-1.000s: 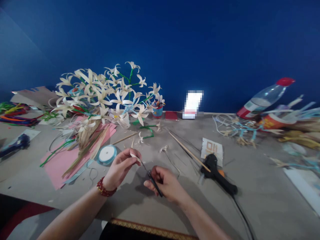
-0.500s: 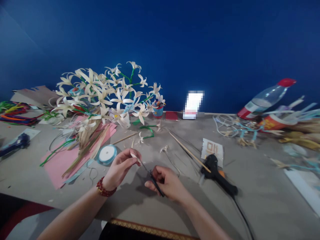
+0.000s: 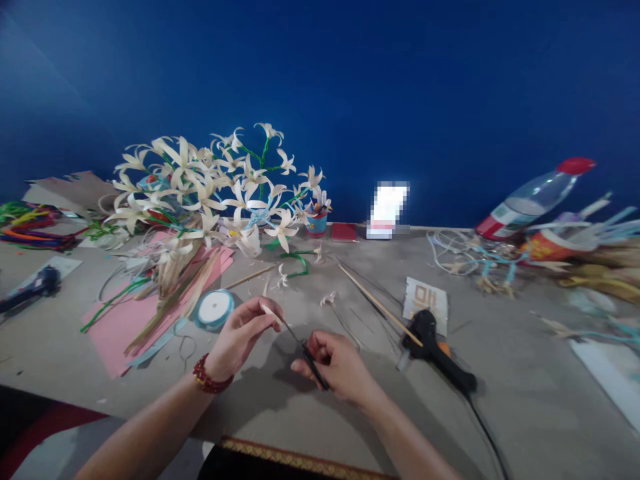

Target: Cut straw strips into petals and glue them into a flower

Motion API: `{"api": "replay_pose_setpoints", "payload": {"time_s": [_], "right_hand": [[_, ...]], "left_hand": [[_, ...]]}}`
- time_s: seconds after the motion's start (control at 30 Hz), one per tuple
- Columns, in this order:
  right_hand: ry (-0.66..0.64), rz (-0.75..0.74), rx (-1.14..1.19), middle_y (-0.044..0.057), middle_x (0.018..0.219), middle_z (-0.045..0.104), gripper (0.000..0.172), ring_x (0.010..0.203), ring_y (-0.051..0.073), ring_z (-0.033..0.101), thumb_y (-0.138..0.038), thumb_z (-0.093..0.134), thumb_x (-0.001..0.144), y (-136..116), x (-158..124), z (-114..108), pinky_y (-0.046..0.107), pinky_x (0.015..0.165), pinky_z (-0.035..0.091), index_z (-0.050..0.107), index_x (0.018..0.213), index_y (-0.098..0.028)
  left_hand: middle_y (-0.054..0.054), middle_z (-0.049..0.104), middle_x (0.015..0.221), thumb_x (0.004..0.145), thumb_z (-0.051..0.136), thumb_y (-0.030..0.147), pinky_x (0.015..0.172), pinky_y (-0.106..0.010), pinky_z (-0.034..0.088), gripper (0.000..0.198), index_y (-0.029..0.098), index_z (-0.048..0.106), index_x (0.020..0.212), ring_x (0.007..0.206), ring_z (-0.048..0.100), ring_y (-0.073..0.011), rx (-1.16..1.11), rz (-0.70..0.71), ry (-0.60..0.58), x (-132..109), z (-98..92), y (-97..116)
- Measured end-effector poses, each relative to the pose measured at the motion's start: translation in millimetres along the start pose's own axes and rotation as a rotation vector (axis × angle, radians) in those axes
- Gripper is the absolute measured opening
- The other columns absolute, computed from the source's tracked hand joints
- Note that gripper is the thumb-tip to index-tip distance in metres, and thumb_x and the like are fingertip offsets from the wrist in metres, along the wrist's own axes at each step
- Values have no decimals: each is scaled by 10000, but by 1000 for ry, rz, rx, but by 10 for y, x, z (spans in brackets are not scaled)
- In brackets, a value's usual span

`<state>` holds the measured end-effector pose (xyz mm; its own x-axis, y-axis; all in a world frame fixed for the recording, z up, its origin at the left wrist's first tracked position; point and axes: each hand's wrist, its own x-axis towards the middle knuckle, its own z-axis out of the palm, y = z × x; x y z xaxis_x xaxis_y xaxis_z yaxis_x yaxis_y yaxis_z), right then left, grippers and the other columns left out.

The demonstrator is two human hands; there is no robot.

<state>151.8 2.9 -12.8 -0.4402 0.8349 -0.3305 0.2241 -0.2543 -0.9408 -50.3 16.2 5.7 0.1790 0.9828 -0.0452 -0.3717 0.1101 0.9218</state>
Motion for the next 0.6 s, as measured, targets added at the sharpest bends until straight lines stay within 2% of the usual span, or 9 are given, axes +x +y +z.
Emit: {"api": "replay_pose_setpoints", "payload": {"time_s": [0.17,0.33,0.6], "right_hand": [[-72,23,47,-87,490,474,552,406,71,418,-620,763,618,1,-12,-40,183,421,303,380,654,-224],[-128,23,-11,-88,517,442,515,452,66,398,-541,781,653,-53,-45,-178,175,429,281,384,649,-214],[-184,30,-76,-87,494,439,483,457,66,352,-510,771,681,-127,-66,-258,183,430,231,396,652,-207]], "left_hand": [[-19,652,738,786,727,240,637,-208,451,158,136,612,752,634,569,-95,53,-74,-44,-8,10,7],[-26,656,717,769,744,277,617,-207,451,198,129,617,732,623,565,-97,105,-144,-123,-10,-16,-13],[-13,650,657,717,785,321,588,-189,455,260,119,622,705,586,563,-86,106,-183,-103,6,14,9]]}}
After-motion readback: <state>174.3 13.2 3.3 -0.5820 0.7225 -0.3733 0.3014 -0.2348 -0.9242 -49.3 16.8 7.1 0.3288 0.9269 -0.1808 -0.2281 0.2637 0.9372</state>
